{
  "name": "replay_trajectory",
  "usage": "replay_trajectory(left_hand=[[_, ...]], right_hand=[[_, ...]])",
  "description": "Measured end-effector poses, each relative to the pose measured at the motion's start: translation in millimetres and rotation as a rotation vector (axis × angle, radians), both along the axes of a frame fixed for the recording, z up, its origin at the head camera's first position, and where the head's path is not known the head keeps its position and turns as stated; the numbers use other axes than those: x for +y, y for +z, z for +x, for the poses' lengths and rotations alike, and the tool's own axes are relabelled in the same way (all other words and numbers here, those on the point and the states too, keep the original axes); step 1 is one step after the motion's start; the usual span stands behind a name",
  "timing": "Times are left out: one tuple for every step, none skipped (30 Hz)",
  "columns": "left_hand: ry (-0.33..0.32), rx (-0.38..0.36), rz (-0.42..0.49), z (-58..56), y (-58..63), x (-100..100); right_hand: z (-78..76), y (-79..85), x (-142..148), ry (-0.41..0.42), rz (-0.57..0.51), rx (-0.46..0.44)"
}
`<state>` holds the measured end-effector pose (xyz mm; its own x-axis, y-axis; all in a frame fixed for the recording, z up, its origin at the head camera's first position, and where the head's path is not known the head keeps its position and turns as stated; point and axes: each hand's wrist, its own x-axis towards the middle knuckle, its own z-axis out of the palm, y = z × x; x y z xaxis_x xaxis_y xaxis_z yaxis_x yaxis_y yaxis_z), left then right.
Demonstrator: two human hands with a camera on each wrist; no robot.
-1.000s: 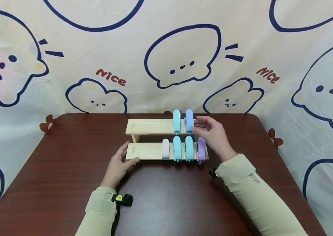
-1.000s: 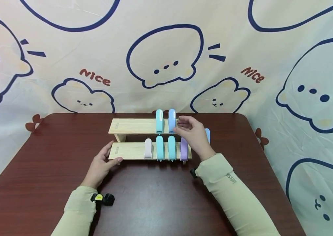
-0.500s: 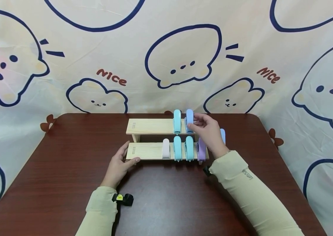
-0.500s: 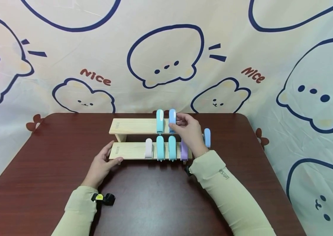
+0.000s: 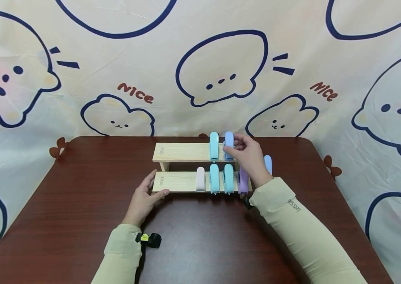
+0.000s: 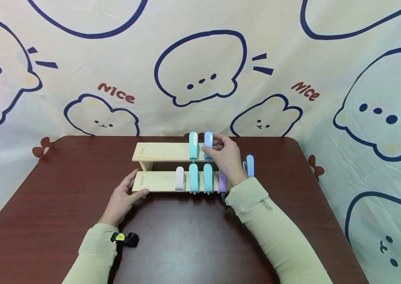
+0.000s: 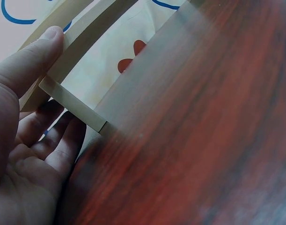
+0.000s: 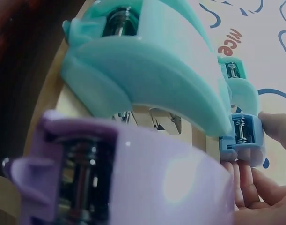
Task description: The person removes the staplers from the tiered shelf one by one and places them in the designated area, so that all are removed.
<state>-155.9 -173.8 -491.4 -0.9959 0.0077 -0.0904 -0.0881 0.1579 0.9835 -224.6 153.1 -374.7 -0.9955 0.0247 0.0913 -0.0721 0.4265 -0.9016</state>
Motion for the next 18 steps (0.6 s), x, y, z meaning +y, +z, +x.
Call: replay_trajectory(left_hand=[[-0.002,0.002,-0.002,0.0,-0.1,0.0],[-0.003,0.004,-0.004,0.0,-0.3,-0.1],[-0.005,0.005,-0.007,0.0,-0.5,-0.1],[-0.005,0.004,-0.007,0.0,-0.6,0.1],[-0.005,0.003,-0.005,0.0,-0.9,0.2],[-0.004,0.002,-0.005,0.0,-1.0,0.2],[-0.004,0.002,-0.004,-0.1,-1.2,0.2],[-0.003,0.002,-0.003,-0.1,-1.3,0.3],[-0.001,0.002,-0.002,-0.1,-1.3,0.3],[0.002,0.002,-0.001,-0.1,-1.4,0.3],[0.002,0.003,-0.003,-0.2,-1.5,0.2],[0.002,0.003,-0.006,-0.3,-1.6,0.1],[0.002,0.003,-0.007,-0.5,-1.6,0.0],[0.002,0.003,-0.009,-0.5,-1.7,-0.2],[0.002,0.002,-0.009,-0.5,-1.6,-0.3],[0.001,0.002,-0.009,-0.5,-1.3,-0.4],[0.0,0.001,-0.006,-0.5,-1.1,-0.5],[-0.001,0.0,-0.004,-0.4,-0.9,-0.5]], right_hand=[[0.0,-0.1,0.0,-0.001,-0.001,0.0],[0.2,-0.2,0.0,-0.002,-0.004,-0.001],[0.5,-0.3,0.0,-0.006,-0.008,-0.002],[0.7,-0.6,0.1,-0.008,-0.012,-0.001],[1.1,-0.8,0.3,-0.012,-0.015,-0.001],[1.4,-1.2,0.5,-0.015,-0.019,0.0],[1.9,-1.4,0.7,-0.017,-0.024,0.001],[2.2,-1.5,0.8,-0.02,-0.027,0.003],[2.6,-1.4,0.9,-0.02,-0.032,0.005],[2.9,-1.4,1.0,-0.02,-0.035,0.006],[3.1,-1.2,1.2,-0.02,-0.04,0.007],[3.3,-0.9,1.5,-0.022,-0.045,0.008],[3.5,-0.5,1.8,-0.023,-0.051,0.008],[3.8,-0.3,2.3,-0.024,-0.056,0.009],[3.9,0.2,2.8,-0.025,-0.061,0.011],[4.2,0.5,3.4,-0.026,-0.062,0.013],[4.4,1.1,4.0,-0.026,-0.065,0.016],[4.7,1.6,4.6,-0.028,-0.064,0.018]])
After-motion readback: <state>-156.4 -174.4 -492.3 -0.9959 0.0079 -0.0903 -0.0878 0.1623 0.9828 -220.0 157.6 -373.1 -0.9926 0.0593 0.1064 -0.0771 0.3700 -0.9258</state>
